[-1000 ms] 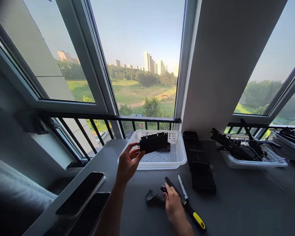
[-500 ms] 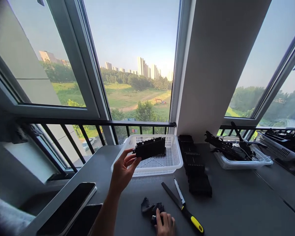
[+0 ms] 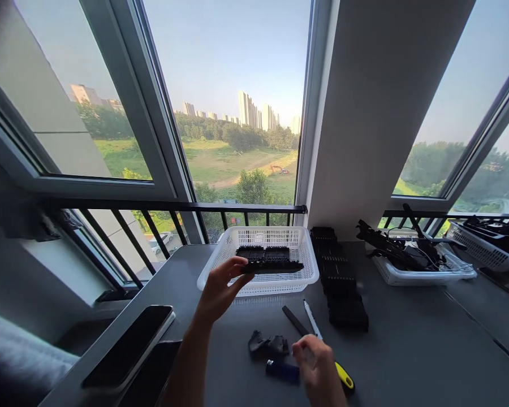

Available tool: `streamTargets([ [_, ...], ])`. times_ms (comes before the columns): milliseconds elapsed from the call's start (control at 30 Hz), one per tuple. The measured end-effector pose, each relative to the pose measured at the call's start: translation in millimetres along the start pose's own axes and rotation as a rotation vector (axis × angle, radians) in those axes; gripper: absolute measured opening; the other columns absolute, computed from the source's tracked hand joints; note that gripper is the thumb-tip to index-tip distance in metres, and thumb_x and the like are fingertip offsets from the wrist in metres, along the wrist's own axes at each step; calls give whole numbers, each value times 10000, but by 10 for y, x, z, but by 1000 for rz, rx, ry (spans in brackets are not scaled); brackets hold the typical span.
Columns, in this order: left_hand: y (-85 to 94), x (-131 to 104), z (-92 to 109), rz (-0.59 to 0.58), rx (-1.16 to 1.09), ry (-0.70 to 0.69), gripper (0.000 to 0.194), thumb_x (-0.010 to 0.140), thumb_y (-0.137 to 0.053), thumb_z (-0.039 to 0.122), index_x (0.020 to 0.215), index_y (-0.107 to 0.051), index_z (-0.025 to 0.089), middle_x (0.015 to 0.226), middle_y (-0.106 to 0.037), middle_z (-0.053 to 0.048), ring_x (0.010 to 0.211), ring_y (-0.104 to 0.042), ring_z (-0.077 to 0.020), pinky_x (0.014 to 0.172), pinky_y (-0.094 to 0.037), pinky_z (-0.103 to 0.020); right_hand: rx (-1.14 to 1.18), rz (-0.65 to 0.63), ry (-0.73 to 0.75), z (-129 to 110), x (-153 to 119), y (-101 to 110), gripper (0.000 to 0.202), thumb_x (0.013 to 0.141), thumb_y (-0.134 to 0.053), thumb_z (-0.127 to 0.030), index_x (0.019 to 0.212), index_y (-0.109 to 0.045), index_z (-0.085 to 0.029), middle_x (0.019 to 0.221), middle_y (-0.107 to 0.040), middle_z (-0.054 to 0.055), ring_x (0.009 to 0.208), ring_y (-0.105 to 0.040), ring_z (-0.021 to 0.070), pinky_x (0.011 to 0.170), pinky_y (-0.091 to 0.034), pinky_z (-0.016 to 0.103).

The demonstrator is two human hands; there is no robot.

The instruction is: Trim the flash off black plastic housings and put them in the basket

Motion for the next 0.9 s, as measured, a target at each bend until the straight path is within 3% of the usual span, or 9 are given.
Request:
streamTargets([
  [67,-84,-19,83,-67,5,-65,142,753,-700,314,818,-633,207,925,-753,-75,1076,-665,-289,960,-512,-446,178,48,-66,-135,162,351,415,882,-533,-542,731,-671,-180,671,-637,46,644,-563,185,590,-408,273],
  [167,-211,-66,193,-160,22,-147,52,786,-671,259,762,-648,219,956,-762,-77,1189,-602,-297,1010,-470,-469,462,25,-102,-298,386,571,428,810,-631,-569,919,-701,-161,755,-675,69,659,-567,176,606,-432,279],
  [267,-292,-98,251,-214,37,-190,85,803,-664,266,733,-673,218,927,-767,-83,1217,-580,-306,1010,-466,-485,735,-94,-232,-309,501,420,547,777,-642,-615,1064,-670,-150,870,-701,118,690,-608,193,557,-441,275],
  [333,-328,-114,294,-244,53,-228,116,813,-663,286,720,-693,222,934,-768,-87,1233,-567,-304,1022,-455,-494,844,-165,-282,-326,533,271,546,793,-596,-650,999,-668,-150,827,-693,105,635,-591,173,487,-409,243],
  [500,-417,-167,364,-357,98,-318,195,849,-624,264,691,-739,259,1111,-730,-72,1302,-498,-284,1063,-417,-513,891,-87,-291,-285,643,207,391,740,-709,-551,857,-628,-186,675,-610,-5,477,-474,94,407,-339,192],
  [600,-364,-160,358,-317,69,-325,214,863,-595,236,733,-762,271,1213,-681,-56,1334,-457,-280,1084,-395,-516,910,-69,-290,-292,692,221,400,714,-744,-526,874,-627,-178,688,-609,-3,437,-442,75,391,-346,198],
  [667,-261,-115,310,-223,-21,-278,173,858,-606,257,802,-770,257,1248,-663,-72,1319,-477,-294,1086,-395,-515,924,-44,-297,-304,700,252,407,704,-758,-518,873,-627,-173,679,-600,-5,440,-453,78,382,-353,199],
  [767,-148,-25,80,-106,-176,-83,238,843,-629,343,1000,-744,207,1293,-633,-121,1255,-544,-314,1035,-455,-486,940,24,-287,-326,691,318,415,686,-783,-509,871,-626,-172,642,-561,-26,468,-496,94,384,-379,199],
  [900,-284,5,-259,-192,-196,188,583,784,-683,435,1293,-575,175,1012,-744,-92,945,-695,-247,781,-578,-368,897,46,-209,-404,703,330,437,690,-784,-516,901,-635,-164,655,-563,-22,502,-545,113,386,-411,202],
])
Point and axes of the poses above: each hand's wrist, its own x-axis towards the middle knuckle, its own y-axis out of the back of the hand, z = x × y, the point moved 10 cm from there along x, towards the middle knuckle
